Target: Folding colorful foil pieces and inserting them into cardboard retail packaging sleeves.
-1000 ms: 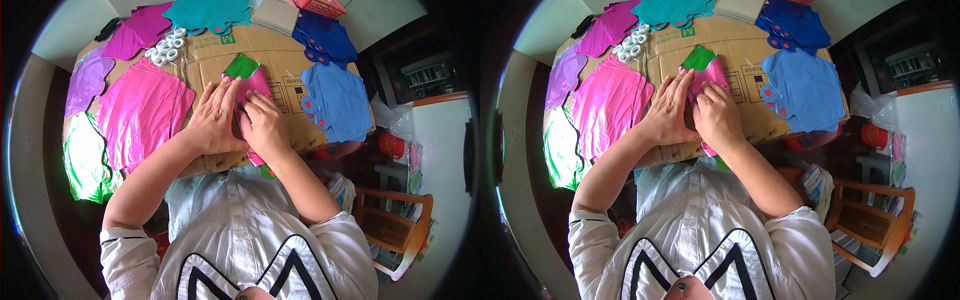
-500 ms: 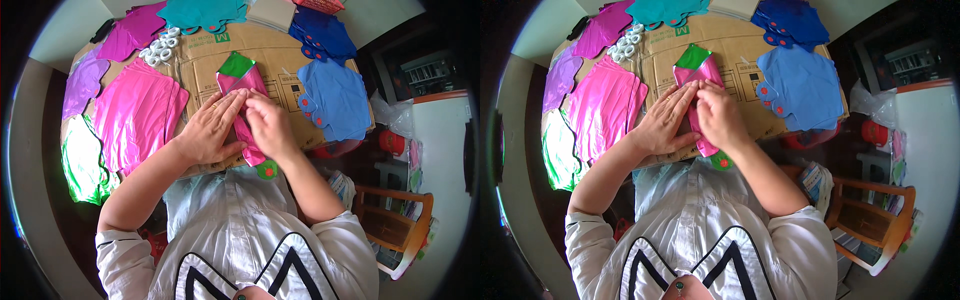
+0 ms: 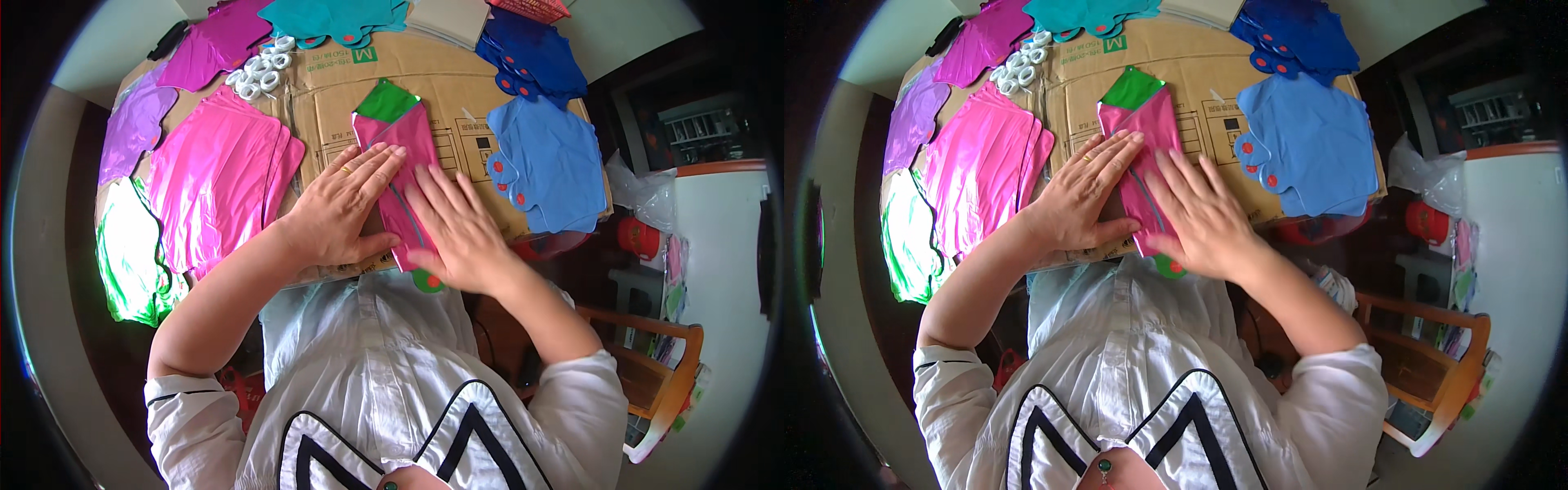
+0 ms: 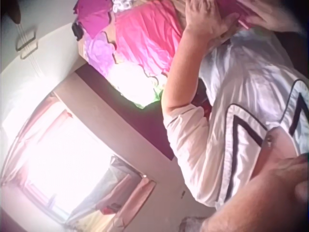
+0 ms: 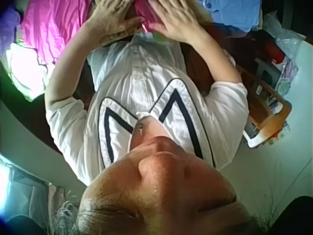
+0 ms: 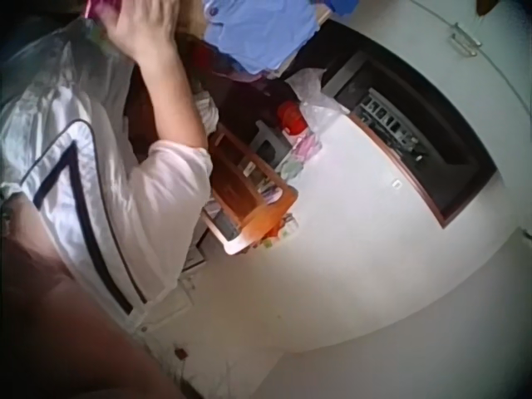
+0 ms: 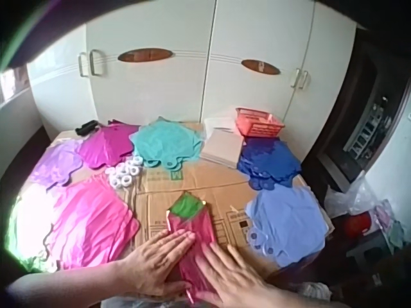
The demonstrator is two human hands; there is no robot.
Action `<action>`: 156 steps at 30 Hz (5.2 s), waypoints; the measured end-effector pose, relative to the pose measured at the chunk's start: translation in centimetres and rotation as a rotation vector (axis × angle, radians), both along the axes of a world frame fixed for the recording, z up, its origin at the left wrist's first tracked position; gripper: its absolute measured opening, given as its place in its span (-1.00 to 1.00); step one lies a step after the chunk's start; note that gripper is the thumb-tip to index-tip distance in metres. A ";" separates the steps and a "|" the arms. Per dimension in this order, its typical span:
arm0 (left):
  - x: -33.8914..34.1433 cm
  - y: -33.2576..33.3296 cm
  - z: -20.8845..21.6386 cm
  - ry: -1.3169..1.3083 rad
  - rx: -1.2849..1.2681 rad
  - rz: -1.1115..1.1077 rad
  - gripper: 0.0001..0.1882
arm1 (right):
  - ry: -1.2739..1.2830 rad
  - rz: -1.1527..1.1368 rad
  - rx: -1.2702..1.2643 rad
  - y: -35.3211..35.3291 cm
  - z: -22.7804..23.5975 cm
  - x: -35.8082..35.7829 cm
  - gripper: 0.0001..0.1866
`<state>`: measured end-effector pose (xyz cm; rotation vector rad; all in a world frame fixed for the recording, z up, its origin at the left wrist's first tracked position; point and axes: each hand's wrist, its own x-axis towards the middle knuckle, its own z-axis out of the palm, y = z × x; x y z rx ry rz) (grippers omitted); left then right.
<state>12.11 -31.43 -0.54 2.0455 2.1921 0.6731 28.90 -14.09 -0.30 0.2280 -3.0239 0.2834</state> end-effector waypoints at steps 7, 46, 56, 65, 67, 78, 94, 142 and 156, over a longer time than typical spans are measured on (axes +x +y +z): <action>0.2 0.0 -0.1 0.023 -0.034 -0.005 -0.03 | -0.122 0.173 -0.385 1.5 3.1 4.8 -0.37; 4.7 -3.3 6.4 -1.425 0.069 0.169 -0.83 | 0.036 -0.229 -1.555 -4.0 3.6 1.0 -0.89; 4.6 -4.8 6.9 -1.603 0.076 0.023 -0.83 | 0.022 -0.139 -1.751 -4.2 2.9 2.4 -0.86; 1.7 -5.8 7.7 -1.867 0.019 -0.424 -0.55 | 0.178 0.160 -1.593 -4.2 4.9 1.7 -0.66; 2.2 -5.8 7.8 -2.104 0.015 -0.298 -0.45 | 0.163 0.091 -1.447 -3.9 5.9 1.7 -0.67; 4.7 -5.6 6.0 -1.737 -0.056 0.183 -0.74 | 0.101 0.056 -1.692 -1.9 3.4 2.1 -0.24; 4.9 -8.1 5.8 -1.306 0.128 0.226 -0.28 | 0.138 -0.205 -0.997 -2.8 4.5 2.8 -0.88; 5.0 -6.0 6.4 -1.680 -0.296 0.260 -0.77 | -0.068 0.110 -1.555 -2.4 2.0 4.0 -0.63; 7.2 -6.8 1.6 -1.820 0.013 0.289 -0.62 | -0.471 -0.406 -1.691 -3.2 0.8 3.0 -0.82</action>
